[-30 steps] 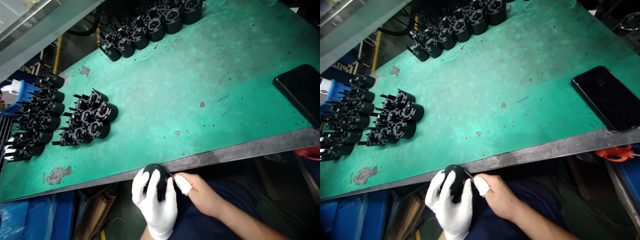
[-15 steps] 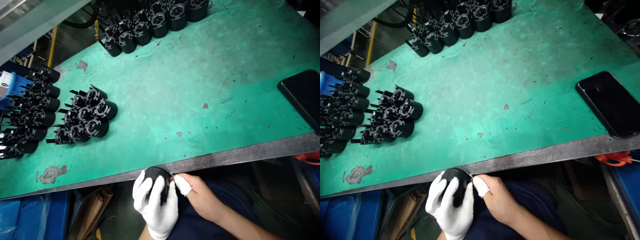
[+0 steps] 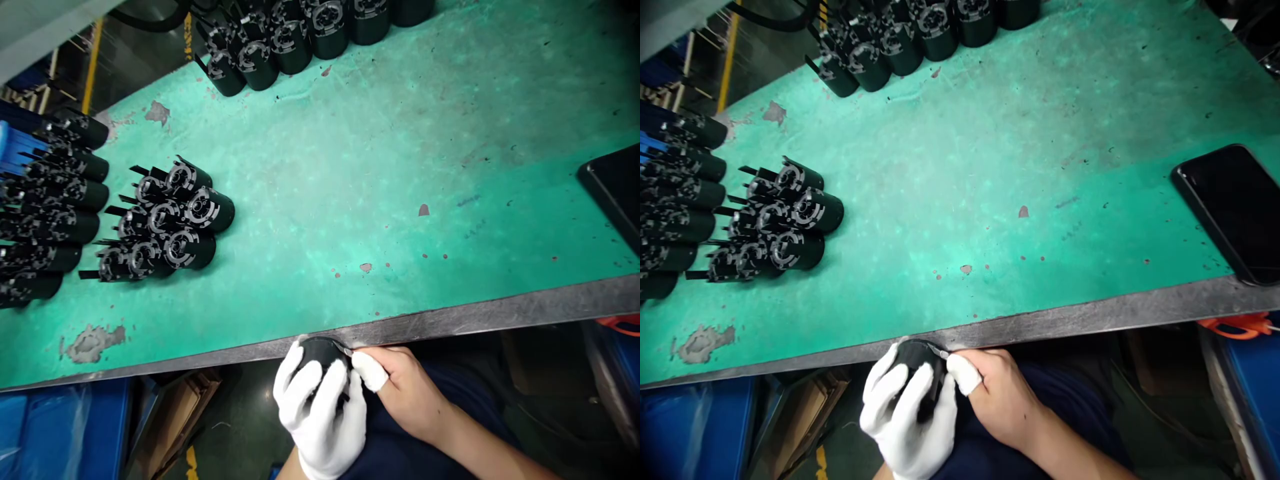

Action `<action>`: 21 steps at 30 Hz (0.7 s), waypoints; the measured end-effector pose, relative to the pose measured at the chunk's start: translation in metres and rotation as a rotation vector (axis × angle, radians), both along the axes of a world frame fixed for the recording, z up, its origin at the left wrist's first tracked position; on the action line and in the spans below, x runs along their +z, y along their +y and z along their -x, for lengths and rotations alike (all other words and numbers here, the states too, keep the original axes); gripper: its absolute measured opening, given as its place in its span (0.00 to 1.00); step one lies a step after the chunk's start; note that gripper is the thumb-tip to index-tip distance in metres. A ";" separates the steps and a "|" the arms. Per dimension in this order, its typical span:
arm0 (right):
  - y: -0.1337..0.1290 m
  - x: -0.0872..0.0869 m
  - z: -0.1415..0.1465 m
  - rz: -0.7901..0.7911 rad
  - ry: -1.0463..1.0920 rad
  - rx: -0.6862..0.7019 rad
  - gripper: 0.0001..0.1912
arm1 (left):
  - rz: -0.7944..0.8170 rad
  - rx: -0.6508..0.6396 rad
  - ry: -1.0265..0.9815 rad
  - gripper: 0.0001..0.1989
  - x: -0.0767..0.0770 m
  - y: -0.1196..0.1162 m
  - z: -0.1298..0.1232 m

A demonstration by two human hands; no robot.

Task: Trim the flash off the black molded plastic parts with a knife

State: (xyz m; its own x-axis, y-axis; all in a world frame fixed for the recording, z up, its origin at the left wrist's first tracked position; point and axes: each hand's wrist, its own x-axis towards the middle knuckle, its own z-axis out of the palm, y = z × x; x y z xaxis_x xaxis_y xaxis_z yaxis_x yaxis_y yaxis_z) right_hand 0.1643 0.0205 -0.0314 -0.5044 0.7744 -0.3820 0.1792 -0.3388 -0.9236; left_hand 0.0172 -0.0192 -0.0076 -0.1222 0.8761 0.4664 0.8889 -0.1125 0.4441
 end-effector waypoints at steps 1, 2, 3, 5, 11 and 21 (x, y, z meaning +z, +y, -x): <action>-0.001 0.000 0.000 0.002 -0.002 0.002 0.18 | -0.004 0.000 0.000 0.18 0.000 0.000 0.000; -0.001 0.000 0.001 0.005 -0.002 0.002 0.17 | -0.005 -0.002 -0.001 0.18 -0.001 0.000 0.001; -0.002 0.000 0.001 0.009 -0.002 0.003 0.17 | -0.004 -0.007 -0.001 0.19 -0.002 -0.001 0.001; -0.003 -0.001 0.003 0.016 -0.013 -0.012 0.16 | -0.005 -0.015 0.001 0.19 -0.003 -0.002 0.001; -0.005 -0.006 0.003 0.042 0.040 -0.046 0.15 | -0.062 -0.018 0.030 0.19 -0.004 -0.005 0.000; 0.003 -0.004 -0.002 0.080 -0.043 0.020 0.19 | -0.076 -0.046 -0.005 0.18 -0.008 -0.003 -0.002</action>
State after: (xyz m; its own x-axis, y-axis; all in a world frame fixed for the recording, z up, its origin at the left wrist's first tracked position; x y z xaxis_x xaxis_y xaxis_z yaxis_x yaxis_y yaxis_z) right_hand 0.1659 0.0235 -0.0352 -0.5014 0.7303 -0.4639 0.2256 -0.4073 -0.8850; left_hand 0.0196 -0.0224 -0.0152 -0.0856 0.8430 0.5311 0.8798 -0.1862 0.4373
